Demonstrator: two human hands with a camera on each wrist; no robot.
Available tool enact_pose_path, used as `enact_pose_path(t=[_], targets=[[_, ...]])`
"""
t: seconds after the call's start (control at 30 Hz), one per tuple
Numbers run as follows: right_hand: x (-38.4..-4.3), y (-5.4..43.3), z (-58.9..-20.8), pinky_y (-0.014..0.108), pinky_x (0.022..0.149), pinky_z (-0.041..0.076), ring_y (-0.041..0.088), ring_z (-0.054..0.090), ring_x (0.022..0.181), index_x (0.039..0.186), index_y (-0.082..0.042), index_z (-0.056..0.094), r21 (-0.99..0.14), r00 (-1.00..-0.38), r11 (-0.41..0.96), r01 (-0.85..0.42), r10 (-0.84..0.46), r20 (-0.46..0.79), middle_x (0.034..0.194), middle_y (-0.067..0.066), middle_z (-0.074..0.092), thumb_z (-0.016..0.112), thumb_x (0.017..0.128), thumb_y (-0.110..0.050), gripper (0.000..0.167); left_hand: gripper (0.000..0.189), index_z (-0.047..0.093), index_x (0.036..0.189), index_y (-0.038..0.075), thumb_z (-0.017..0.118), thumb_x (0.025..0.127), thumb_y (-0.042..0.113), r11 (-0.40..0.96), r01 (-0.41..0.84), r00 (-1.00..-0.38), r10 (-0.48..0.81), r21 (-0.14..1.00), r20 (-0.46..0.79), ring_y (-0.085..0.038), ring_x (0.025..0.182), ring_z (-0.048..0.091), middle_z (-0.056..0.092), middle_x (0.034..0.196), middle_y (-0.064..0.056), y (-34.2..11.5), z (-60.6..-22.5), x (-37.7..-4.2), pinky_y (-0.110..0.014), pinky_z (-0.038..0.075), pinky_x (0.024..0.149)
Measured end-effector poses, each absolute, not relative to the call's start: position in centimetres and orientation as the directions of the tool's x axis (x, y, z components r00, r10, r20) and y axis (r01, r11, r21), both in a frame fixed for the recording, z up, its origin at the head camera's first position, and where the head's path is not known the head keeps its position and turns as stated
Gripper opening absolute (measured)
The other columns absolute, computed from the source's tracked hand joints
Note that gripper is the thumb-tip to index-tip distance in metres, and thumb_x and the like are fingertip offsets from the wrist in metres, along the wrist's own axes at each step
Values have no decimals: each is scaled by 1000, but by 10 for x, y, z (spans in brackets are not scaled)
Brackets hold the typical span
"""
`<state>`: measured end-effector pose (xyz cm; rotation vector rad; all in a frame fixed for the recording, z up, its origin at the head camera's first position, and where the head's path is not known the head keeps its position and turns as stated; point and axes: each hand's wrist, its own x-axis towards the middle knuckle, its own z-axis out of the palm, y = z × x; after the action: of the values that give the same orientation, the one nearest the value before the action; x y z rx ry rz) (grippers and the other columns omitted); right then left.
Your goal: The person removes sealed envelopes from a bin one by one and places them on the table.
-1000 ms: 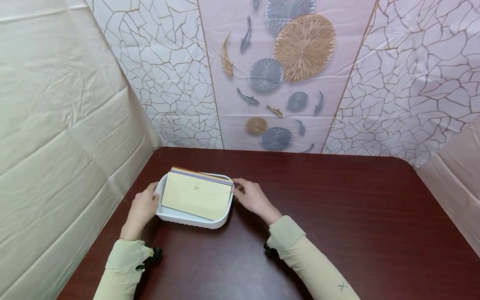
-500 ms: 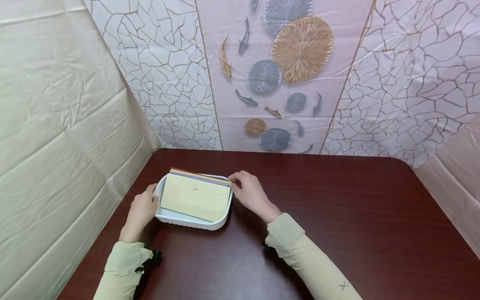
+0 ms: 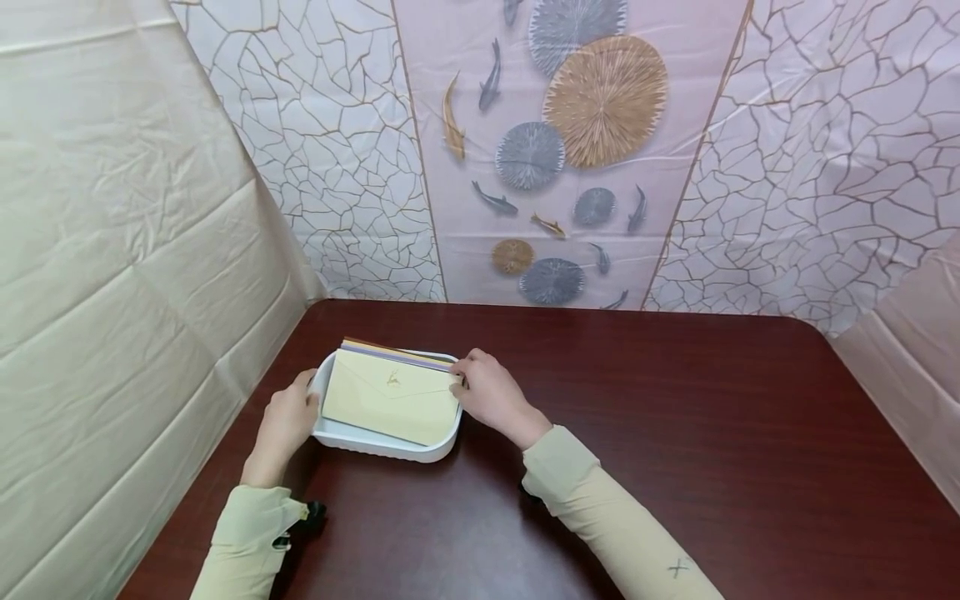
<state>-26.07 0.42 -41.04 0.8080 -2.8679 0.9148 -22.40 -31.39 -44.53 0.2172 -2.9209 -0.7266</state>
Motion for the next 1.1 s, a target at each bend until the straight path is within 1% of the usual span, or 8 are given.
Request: enact_pose_path(t=[0.5,0.67,0.77,0.83,0.9,1.0,1.07,1.1], targets=[[-255,2,-412,31,72,50,18,58,81,120,0,69,-559,-875,687,-465,-453,171,108,11,60,68,94,-10,27,45,44,143,-8,46,101,6,875,-108,-981,-170,473,91,-54,110,59,55,129,-39,-314,-447,-222,-63,48,86],[-253,0,-410,34,76,52,22,61,86,118,-2,69,-575,-872,668,-472,-452,190,110,12,62,67,95,-9,24,45,43,143,-8,46,101,7,873,-111,-982,-170,474,84,-55,112,58,54,131,-39,-314,-445,-222,-63,47,87],[-251,-1,-409,32,75,51,20,61,85,117,-4,67,-598,-867,647,-473,-463,184,110,10,66,67,95,-9,23,45,43,143,-8,46,101,8,875,-113,-982,-172,472,83,-55,111,58,54,130,-39,-315,-445,-222,-64,47,87],[-250,-2,-408,29,69,50,17,59,77,119,-5,66,-622,-863,628,-467,-477,166,101,8,67,67,95,-10,24,45,44,143,-8,47,101,7,877,-107,-982,-168,469,90,-55,111,58,55,129,-39,-314,-445,-221,-64,46,87],[-249,-2,-407,26,62,46,14,53,65,122,-7,64,-639,-857,615,-462,-495,144,85,4,65,66,96,-10,26,45,44,143,-8,47,101,7,876,-109,-981,-170,470,90,-55,112,58,55,130,-38,-313,-446,-221,-64,46,88],[-248,-3,-405,25,53,38,11,40,51,128,-9,61,-671,-843,586,-454,-526,111,61,-2,48,63,98,-8,30,45,43,143,-8,47,101,7,876,-111,-982,-170,470,85,-55,114,57,53,132,-38,-313,-445,-222,-64,46,89],[-246,-4,-405,24,51,36,9,35,48,131,-9,60,-679,-832,572,-460,-545,105,58,-3,41,61,97,-6,34,46,43,144,-8,47,101,7,875,-116,-981,-175,471,83,-55,114,56,52,133,-39,-313,-445,-223,-65,46,88],[-246,-5,-406,24,52,36,9,33,48,132,-9,60,-680,-826,565,-467,-553,108,61,-2,44,61,97,-5,35,46,42,144,-8,47,101,7,875,-116,-981,-175,470,84,-55,115,56,52,133,-39,-312,-446,-224,-65,46,88]])
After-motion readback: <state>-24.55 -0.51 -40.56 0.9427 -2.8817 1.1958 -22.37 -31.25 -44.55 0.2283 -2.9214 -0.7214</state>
